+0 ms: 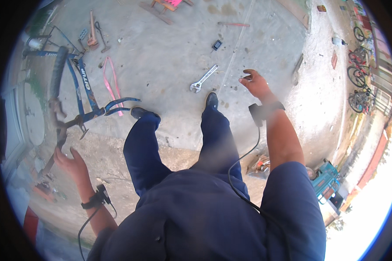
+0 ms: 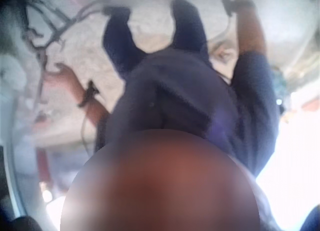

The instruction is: The person attaches a handlebar to a bicycle frame, then wraps a black cable around the handlebar stem. The person handles the handlebar, frame, and cable by hand.

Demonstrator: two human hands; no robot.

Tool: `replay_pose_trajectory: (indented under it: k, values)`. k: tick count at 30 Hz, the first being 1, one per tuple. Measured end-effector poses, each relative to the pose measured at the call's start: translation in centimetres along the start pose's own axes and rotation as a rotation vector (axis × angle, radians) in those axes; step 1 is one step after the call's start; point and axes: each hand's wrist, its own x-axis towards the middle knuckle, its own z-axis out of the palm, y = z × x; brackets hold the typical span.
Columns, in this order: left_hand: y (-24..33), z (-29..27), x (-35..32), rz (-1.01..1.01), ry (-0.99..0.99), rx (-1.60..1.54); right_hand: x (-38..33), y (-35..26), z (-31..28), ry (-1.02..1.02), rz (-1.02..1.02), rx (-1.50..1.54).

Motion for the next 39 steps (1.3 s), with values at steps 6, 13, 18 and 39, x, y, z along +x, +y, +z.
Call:
replay_pose_trajectory:
  k: [6, 13, 18, 39]
  values:
    - [5.2, 1.7, -7.0, -0.110, -0.208, -0.106, 6.5, 1.6, 3.9, -0.049, -0.014, -0.045]
    - [13.5, 10.2, -11.7, -0.108, -0.507, -0.374, 17.4, 5.6, 12.0, -0.013, -0.039, -0.044]
    - [19.9, 16.4, -13.5, -0.191, -0.665, -0.519, 24.8, 8.6, 17.9, -0.053, 0.075, -0.012]
    - [25.3, 24.8, -17.2, -0.669, -1.007, -0.768, 47.6, 20.1, 30.8, 0.059, 0.403, 0.341]
